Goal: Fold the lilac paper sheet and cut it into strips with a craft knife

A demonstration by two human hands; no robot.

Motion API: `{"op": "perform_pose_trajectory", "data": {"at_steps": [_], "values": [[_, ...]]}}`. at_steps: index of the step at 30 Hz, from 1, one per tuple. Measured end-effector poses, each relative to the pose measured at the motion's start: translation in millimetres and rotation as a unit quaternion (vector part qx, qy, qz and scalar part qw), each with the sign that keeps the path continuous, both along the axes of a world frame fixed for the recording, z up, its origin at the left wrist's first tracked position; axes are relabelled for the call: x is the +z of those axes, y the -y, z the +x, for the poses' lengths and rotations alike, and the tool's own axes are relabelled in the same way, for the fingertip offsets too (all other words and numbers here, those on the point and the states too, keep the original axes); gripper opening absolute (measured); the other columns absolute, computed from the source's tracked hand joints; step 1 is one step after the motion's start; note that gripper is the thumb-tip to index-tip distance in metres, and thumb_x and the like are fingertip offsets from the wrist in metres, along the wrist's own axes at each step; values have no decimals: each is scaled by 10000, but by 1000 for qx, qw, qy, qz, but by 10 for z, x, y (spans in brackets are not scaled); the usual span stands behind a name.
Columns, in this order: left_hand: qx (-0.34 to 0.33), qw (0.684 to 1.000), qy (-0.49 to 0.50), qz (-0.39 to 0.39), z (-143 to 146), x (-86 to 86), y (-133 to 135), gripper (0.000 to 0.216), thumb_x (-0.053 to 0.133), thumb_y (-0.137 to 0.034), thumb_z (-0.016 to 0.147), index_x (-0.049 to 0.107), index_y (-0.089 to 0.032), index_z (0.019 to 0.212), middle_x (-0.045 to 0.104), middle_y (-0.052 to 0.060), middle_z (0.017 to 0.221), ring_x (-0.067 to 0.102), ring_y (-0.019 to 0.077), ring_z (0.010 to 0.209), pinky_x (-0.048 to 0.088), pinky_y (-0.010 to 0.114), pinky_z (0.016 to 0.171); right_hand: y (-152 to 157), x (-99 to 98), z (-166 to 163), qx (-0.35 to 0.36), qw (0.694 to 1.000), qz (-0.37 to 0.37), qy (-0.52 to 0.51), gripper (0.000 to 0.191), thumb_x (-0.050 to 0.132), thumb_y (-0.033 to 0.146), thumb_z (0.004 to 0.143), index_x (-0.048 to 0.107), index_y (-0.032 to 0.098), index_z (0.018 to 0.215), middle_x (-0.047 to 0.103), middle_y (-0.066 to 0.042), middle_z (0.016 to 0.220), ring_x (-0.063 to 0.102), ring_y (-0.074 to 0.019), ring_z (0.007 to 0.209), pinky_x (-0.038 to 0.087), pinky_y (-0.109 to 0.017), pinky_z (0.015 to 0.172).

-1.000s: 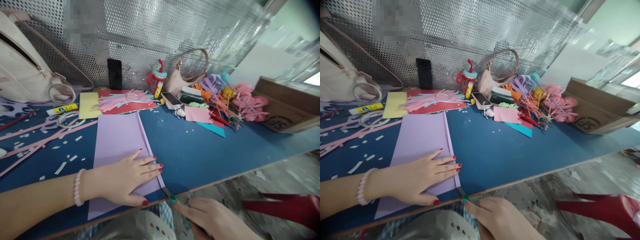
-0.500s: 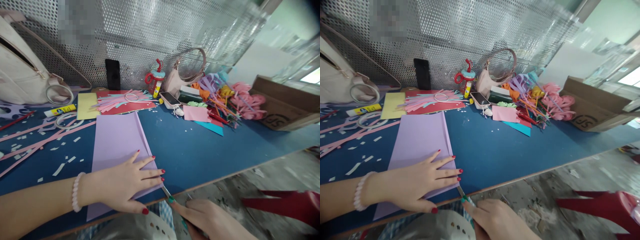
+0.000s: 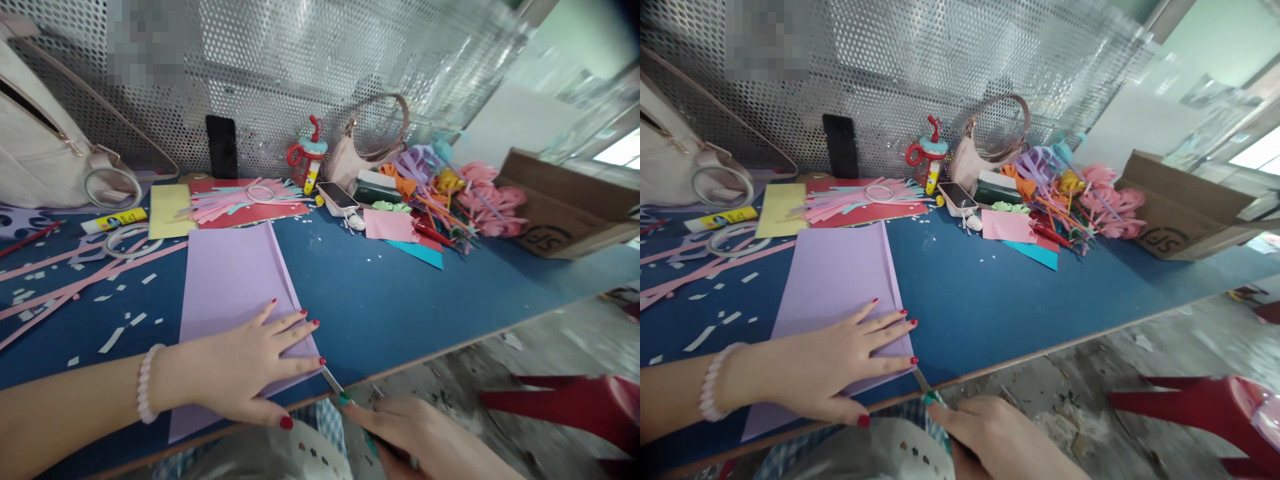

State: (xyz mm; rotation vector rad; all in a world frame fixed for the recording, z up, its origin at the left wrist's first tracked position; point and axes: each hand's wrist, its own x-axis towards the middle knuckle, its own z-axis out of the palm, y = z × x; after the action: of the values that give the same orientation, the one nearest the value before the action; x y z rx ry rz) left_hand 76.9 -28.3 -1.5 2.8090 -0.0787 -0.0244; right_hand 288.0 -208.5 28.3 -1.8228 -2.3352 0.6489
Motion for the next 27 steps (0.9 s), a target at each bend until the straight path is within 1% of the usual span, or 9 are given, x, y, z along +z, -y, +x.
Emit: {"op": "perform_pose_trajectory", "data": {"at_steps": [4, 6, 9, 13, 16, 19, 21, 24, 27], "values": [[10, 999, -39, -3, 7, 46, 3, 718, 498, -643, 871, 334, -299, 1479, 147, 267, 1540, 129, 488, 1401, 243, 715, 1019, -70, 26, -5, 11, 1000, 1, 11, 515, 424, -5, 681, 678, 230, 1062, 706, -11, 751, 649, -157, 615, 452, -222, 549], [15, 999, -48, -11, 11, 66, -2, 738, 497, -670, 855, 324, -318, 1480, 126, 270, 1544, 100, 496, 1400, 235, 714, 1024, -106, 31, 4, 17, 1000, 1, -7, 515, 412, -5, 671, 680, 232, 1041, 715, -20, 796, 667, -173, 670, 466, -235, 587], [21, 999, -37, -23, 14, 72, -6, 765, 537, -683, 821, 341, -331, 1471, 107, 252, 1555, 120, 516, 1391, 226, 722, 1022, -138, 22, 39, 19, 999, -16, -26, 513, 403, -17, 673, 680, 242, 1019, 722, -17, 851, 678, -181, 745, 479, -241, 647], [23, 999, -29, -29, 17, 67, -6, 744, 548, -669, 824, 369, -326, 1459, 109, 252, 1554, 149, 532, 1379, 225, 744, 1000, -126, -8, 114, 26, 999, -36, -29, 554, 418, -38, 697, 670, 263, 1087, 720, -8, 895, 674, -173, 783, 479, -233, 669], [18, 998, -49, -26, 12, 67, -14, 738, 528, -669, 838, 344, -334, 1469, 111, 261, 1549, 127, 523, 1386, 222, 740, 1004, -102, -23, 155, 32, 998, -43, -28, 606, 425, -54, 706, 646, 261, 1173, 718, -22, 942, 675, -176, 824, 481, -235, 701], [9, 999, -43, -27, 3, 59, -28, 768, 541, -681, 821, 312, -354, 1477, 84, 238, 1562, 120, 506, 1397, 213, 722, 1028, -111, -34, 164, 42, 998, -41, -28, 640, 415, -66, 709, 621, 258, 1221, 712, -29, 980, 669, -177, 860, 473, -239, 725], [5, 999, -30, -25, -2, 52, -33, 776, 545, -677, 820, 297, -357, 1482, 71, 227, 1569, 128, 495, 1402, 212, 712, 1037, -138, -51, 167, 51, 998, -36, -13, 631, 413, -64, 711, 616, 242, 1224, 707, -35, 952, 662, -183, 846, 463, -248, 711], [3, 999, -25, -20, -10, 46, -30, 751, 535, -661, 840, 295, -355, 1483, 72, 236, 1565, 128, 492, 1403, 227, 710, 1029, -180, -86, 195, 64, 997, -31, 26, 596, 418, -36, 743, 597, 213, 1254, 678, -39, 838, 641, -185, 727, 428, -261, 621], [4, 1000, -16, -15, -19, 34, -24, 713, 533, -644, 854, 327, -352, 1471, 94, 241, 1560, 142, 492, 1400, 241, 711, 1020, -198, -101, 249, 62, 997, -34, 40, 585, 422, -9, 784, 572, 226, 1298, 658, -36, 816, 626, -177, 698, 403, -259, 601]]}}
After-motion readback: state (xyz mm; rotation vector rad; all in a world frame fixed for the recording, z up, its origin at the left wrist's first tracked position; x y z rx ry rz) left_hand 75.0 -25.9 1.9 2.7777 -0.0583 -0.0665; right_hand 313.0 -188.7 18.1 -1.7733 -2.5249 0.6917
